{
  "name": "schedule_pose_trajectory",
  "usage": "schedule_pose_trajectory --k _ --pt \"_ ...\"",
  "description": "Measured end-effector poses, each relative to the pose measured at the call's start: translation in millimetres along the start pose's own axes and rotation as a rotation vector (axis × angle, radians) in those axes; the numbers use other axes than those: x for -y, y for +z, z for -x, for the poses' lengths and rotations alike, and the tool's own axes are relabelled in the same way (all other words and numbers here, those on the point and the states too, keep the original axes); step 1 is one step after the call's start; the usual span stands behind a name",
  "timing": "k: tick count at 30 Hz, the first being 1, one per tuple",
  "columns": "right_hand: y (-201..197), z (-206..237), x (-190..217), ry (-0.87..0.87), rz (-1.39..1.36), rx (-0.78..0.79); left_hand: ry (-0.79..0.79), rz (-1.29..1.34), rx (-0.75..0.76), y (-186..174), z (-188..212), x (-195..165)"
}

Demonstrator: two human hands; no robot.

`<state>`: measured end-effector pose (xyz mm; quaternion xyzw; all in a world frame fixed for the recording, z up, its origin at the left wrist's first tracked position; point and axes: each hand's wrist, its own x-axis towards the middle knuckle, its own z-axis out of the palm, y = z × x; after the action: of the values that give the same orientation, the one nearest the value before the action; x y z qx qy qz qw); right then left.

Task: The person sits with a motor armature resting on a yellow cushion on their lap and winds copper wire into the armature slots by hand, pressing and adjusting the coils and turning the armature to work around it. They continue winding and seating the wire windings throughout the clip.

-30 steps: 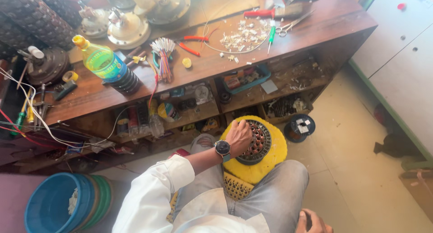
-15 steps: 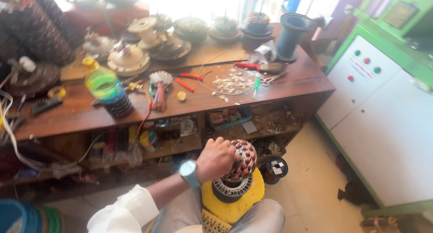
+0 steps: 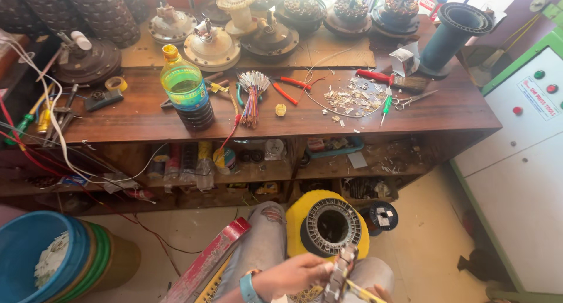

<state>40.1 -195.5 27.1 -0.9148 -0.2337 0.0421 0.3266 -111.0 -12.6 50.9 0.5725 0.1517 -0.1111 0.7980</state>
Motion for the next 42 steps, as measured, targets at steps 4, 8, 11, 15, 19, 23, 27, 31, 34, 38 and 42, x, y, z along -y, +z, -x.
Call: schedule_pose_trajectory --k 4,8,11,15,19,23,27,31,34,38,42 --pt "1 17 -9 -0.009 0.019 -0.042 0.094 -0.036 0.185 11 21 13" --pt "-6 26 -23 -0.043 0.021 -0.109 0.095 0.041 0.282 17 17 10" --pt "-14 29 -45 -0.125 0.002 -0.152 0.136 -0.343 0.084 15 13 -2" --pt "-40 27 -75 -0.34 -0.087 -0.137 0.273 -0.706 -0.432 -10 25 -26" --pt "-72 12 -70 -0.24 -0.099 -0.274 0.445 -0.775 -0.358 -90 39 -66" --pt "-140 -44 -57 -0.175 0.069 -0.166 0.716 -1.046 -0.577 -167 15 -119" --pt "-199 -152 -39 -0.075 -0.203 -0.155 0.884 -1.367 -0.699 -199 -44 -162" --pt "-223 -326 3 -0.195 -0.141 -0.224 0.947 -1.458 -0.793 -232 -106 -192" --pt "-229 -451 44 -0.249 -0.094 -0.293 0.917 -1.419 -0.79 -241 -154 -201" --pt "-228 -572 102 -0.264 -0.004 -0.332 0.867 -1.371 -0.73 -241 -174 -196" --pt "-206 -644 153 -0.218 0.074 -0.317 0.886 -1.429 -0.757 -241 -177 -193"
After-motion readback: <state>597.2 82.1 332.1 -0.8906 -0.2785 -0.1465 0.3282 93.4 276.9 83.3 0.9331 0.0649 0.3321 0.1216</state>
